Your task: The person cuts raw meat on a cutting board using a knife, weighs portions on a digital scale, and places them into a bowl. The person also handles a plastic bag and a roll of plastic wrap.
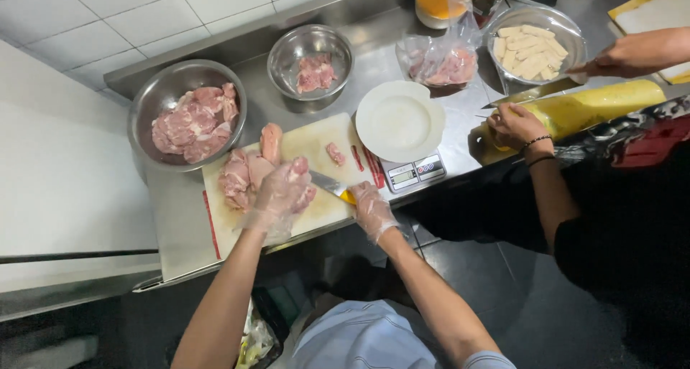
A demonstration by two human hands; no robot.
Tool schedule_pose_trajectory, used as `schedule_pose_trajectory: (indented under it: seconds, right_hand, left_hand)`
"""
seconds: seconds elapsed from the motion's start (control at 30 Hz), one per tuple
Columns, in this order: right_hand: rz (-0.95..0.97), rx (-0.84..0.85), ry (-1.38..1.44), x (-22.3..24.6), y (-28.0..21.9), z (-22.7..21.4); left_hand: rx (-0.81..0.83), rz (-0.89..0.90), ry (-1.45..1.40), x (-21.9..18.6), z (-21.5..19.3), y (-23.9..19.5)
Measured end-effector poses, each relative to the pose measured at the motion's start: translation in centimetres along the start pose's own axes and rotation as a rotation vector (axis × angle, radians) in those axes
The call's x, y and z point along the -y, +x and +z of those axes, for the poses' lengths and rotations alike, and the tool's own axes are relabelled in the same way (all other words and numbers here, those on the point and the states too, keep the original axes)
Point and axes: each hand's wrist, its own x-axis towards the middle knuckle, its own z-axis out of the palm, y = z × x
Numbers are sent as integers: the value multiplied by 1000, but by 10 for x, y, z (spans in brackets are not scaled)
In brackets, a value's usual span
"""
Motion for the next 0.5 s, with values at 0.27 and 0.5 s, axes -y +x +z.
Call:
schedule_pose_trajectory:
  seconds: [0.27,0.5]
  right_hand:
    - [99,86,143,2,-20,-55]
    - [-84,-210,372,-69,-98,-137]
  left_hand:
    - [47,760,150,-99,34,32]
    - [-154,496,346,-111,165,119]
